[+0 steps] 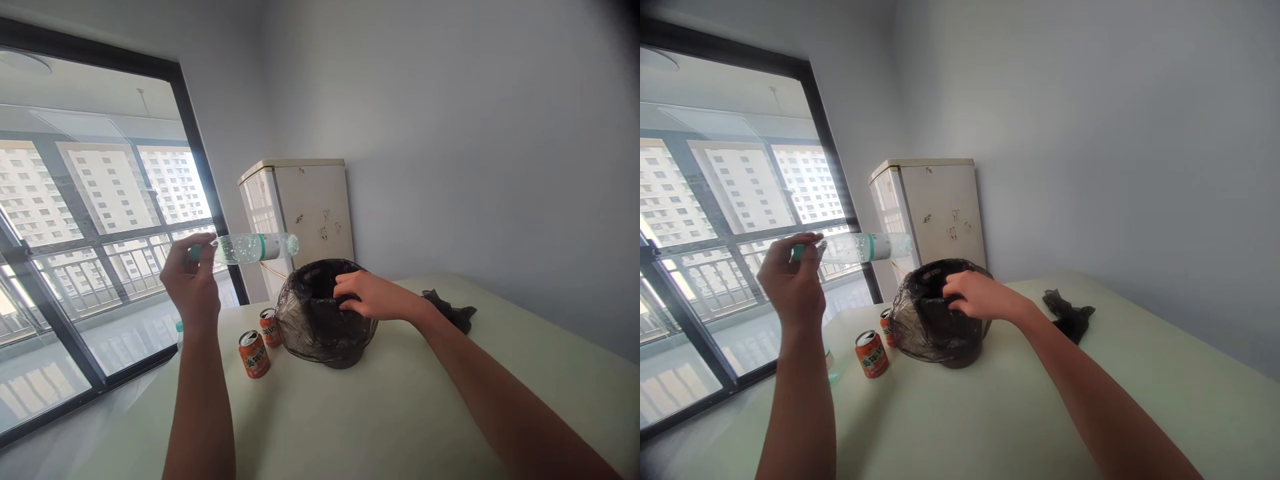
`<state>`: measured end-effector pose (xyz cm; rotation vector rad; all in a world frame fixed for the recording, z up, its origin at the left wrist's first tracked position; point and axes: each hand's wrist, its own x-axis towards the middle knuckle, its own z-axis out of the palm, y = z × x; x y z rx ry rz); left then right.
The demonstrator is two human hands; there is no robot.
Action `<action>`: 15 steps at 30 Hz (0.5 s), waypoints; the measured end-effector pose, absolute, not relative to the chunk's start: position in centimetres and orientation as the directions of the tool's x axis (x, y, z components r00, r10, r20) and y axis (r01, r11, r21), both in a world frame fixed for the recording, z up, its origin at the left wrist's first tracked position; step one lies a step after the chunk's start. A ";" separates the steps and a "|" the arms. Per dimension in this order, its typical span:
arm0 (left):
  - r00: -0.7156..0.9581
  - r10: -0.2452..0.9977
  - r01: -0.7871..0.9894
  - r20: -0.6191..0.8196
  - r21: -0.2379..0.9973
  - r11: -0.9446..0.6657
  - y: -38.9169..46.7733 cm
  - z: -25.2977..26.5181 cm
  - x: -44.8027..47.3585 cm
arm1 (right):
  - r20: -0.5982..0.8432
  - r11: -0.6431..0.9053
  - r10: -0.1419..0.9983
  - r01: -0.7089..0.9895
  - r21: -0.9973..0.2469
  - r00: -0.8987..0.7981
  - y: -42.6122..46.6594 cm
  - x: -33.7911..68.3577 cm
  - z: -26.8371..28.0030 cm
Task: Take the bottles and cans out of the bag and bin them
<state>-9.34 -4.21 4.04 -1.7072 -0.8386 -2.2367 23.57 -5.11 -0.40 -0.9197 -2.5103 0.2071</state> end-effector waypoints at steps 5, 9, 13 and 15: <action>-0.104 0.347 0.393 0.932 0.359 -0.847 -4.7 4.0 -6.3 | 0.389 0.789 0.614 0.556 -0.262 -0.687 -5.0 23.5 -0.3; 0.094 0.481 0.414 0.872 0.405 -0.815 -4.4 3.6 -5.4 | 0.395 0.807 0.590 0.537 -0.247 -0.704 -5.1 23.5 -0.2; 0.078 0.471 0.556 0.879 0.353 -0.753 -4.0 3.9 -6.5 | 0.385 0.788 0.615 0.557 -0.262 -0.689 -5.3 23.4 -0.2; 0.010 0.404 0.677 0.915 0.291 -0.676 -4.0 4.2 -8.0 | 0.377 0.777 0.629 0.569 -0.269 -0.680 -5.3 23.5 -0.2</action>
